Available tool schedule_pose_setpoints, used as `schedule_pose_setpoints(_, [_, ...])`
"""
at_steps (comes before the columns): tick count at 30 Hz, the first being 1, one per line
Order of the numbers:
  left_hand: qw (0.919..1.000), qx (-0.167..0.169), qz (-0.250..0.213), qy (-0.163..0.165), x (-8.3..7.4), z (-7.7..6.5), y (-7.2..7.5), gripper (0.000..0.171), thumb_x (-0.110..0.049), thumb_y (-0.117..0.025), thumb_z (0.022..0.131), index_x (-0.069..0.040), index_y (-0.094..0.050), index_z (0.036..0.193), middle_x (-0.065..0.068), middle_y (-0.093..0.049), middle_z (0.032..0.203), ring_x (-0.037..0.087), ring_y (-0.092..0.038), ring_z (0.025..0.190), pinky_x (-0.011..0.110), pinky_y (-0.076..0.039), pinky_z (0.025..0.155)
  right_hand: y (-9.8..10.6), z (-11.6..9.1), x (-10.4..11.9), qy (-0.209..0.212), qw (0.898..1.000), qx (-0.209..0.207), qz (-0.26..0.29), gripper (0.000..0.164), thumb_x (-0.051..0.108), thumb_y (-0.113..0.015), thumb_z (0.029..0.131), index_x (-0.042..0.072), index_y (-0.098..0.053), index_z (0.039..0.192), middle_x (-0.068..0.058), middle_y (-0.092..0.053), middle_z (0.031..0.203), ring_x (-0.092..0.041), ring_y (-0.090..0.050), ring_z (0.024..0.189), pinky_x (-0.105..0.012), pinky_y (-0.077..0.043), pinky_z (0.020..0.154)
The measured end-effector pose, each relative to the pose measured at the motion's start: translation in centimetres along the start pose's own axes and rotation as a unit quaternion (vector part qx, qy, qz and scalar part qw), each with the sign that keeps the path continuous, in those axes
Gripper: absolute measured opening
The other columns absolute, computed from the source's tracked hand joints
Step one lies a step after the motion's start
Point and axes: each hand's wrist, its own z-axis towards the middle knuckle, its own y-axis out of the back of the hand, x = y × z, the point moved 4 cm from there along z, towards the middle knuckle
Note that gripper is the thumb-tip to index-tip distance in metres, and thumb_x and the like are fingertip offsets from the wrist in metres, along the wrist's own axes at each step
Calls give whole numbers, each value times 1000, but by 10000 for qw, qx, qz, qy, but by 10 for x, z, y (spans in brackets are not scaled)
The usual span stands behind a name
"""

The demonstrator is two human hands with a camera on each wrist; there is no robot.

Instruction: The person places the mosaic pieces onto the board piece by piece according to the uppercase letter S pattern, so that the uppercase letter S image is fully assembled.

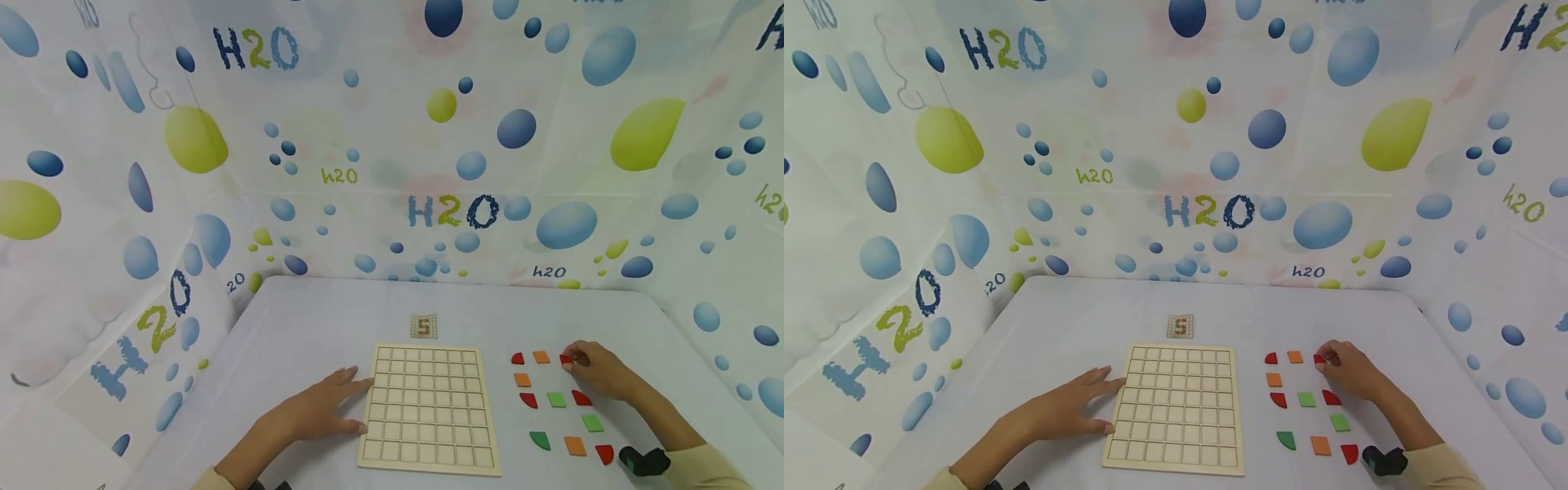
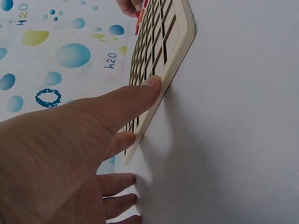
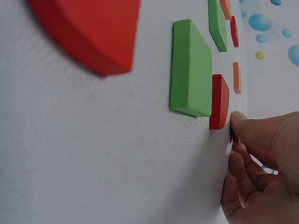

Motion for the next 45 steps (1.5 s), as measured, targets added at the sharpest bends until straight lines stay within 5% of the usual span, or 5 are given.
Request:
schedule_pose_setpoints(23, [9997, -83, 25, -217, 3, 0, -2, 84, -63, -77, 88, -30, -48, 160, 16, -31, 172, 42, -26, 159, 66, -33, 122, 3, -5, 15, 94, 9994, -102, 316, 26, 17, -71, 101, -2, -67, 119, -9, -71, 108, -25, -63, 100, -46, -63, 91])
schedule_pose_setpoints(45, [9998, -91, -39, -200, 5, -1, -2, 83, -63, -77, 88, -32, -47, 160, 15, -30, 172, 41, -26, 160, 66, -33, 122, -21, 6, 65, 561, 9973, -104, 454, 24, 14, -73, 100, 0, -65, 118, -7, -71, 108, -25, -66, 102, -49, -62, 94])
